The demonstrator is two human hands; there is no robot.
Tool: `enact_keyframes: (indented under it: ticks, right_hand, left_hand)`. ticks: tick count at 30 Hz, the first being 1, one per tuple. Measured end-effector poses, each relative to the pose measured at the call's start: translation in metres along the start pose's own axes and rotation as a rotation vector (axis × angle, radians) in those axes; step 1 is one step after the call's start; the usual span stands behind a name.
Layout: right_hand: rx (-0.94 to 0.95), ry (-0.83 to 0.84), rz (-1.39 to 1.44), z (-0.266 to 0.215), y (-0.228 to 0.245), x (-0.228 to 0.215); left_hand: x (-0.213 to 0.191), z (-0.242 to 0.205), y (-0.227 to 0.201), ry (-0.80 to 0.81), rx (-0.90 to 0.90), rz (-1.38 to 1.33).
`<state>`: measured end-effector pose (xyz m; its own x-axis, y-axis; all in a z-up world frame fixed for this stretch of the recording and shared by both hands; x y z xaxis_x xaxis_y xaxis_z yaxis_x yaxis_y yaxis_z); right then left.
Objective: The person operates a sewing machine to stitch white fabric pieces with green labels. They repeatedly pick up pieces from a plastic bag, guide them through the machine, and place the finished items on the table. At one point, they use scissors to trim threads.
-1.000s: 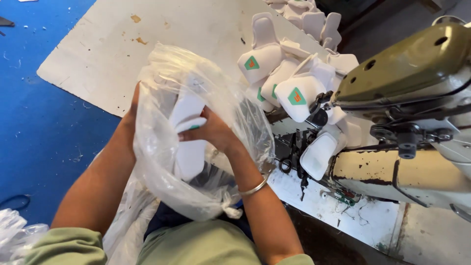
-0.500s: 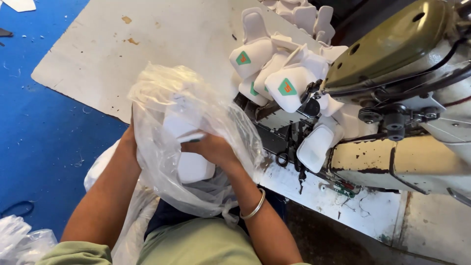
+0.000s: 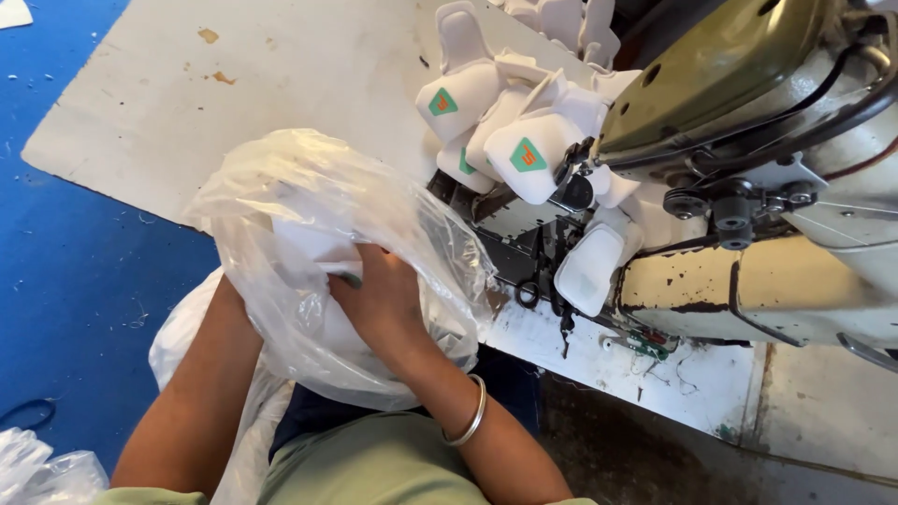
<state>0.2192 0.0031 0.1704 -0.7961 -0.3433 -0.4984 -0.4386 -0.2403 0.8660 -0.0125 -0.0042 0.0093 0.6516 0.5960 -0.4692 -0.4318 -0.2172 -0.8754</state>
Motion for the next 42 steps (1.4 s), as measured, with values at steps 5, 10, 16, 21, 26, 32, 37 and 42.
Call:
enact_keyframes:
  ticks: [5,10,16,21,26,32,37,42]
  right_hand:
    - [0.1,0.122,-0.128,-0.003,0.024,-0.007]
    - [-0.141,0.122,-0.057,-0.007,0.035,-0.026]
    - [-0.224,0.206,0.054,-0.02,0.03,-0.039]
    - [-0.072,0.249,0.509,-0.028,0.059,-0.024]
    - [0.027,0.345,0.838,-0.034,0.058,-0.037]
    - [0.343,0.107,1.453,-0.019,0.051,-0.026]
    - [0.371,0.024,1.522,0.024,0.05,-0.051]
    - [0.278,-0.114,1.362,0.068,0.009,-0.052]
  left_hand:
    - [-0.004,0.053,-0.079,-0.061,0.063,0.072]
    - [-0.029,0.054,-0.068,-0.161,0.092,0.176]
    - [-0.076,0.049,-0.04,-0.306,0.109,0.323]
    - [-0.115,0.041,-0.013,-0.42,0.122,0.445]
    - [-0.134,0.029,0.005,-0.405,0.32,0.647]
    - [-0.134,0.011,0.008,-0.154,0.255,0.623]
    - [-0.15,-0.006,0.074,-0.071,0.417,0.708]
    - [-0.233,-0.03,0.256,-0.25,0.146,0.718]
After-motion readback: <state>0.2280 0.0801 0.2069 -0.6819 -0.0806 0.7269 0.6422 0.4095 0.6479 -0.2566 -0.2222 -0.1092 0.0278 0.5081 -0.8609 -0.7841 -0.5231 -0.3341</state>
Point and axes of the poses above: each hand's wrist, its own z-axis towards the middle knuckle, its own x-axis out of the palm, y = z × x, the point moved 1 cm from there along z, towards the middle knuckle, and after that the axes turned 12 degrees about z, right-handed, at the moved point
